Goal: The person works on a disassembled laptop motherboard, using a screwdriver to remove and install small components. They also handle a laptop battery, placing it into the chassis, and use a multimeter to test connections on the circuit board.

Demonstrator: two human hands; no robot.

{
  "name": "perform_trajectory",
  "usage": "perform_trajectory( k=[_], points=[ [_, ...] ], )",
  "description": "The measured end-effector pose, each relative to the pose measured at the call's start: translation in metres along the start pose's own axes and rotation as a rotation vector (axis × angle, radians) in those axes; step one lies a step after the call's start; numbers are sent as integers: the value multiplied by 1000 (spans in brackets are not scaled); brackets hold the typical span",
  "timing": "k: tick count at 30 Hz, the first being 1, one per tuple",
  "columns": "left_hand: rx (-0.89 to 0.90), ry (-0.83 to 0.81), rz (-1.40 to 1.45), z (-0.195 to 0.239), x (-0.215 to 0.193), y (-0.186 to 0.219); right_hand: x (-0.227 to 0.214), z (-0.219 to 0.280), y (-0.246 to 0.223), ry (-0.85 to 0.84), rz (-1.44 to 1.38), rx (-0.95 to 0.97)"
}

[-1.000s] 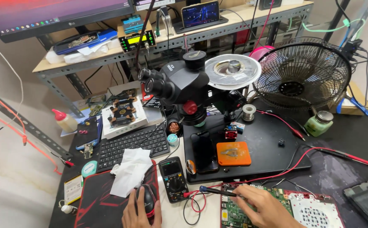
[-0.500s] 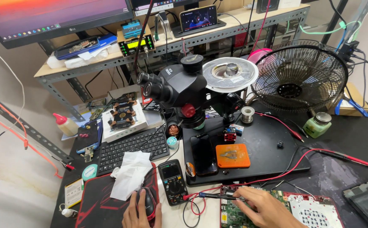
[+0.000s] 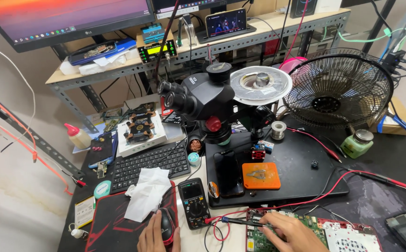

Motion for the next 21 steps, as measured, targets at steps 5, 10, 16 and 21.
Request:
perform_trajectory(
  k=[5,10,16,21],
  points=[
    [-26,-44,10,-2,-17,10,1,0,-6,0,-16,-14],
    [-29,-72,22,-3,-12,7,1,-1,-3,19,-12,32],
    [-15,-58,23,-1,-5,1,1,-1,-2,44,-12,31],
    [-2,-35,-3,-3,-6,3,-2,-1,-1,44,3,39]
  ],
)
Point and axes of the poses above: each hand's wrist, its own z-axis away from the middle knuckle, its own x-axis out of the palm, y = z × x, the point moved 2 cm from there along -z, towards the middle knuckle, and after that the axes turned 8 degrees about -y, right-handed, at the moved point
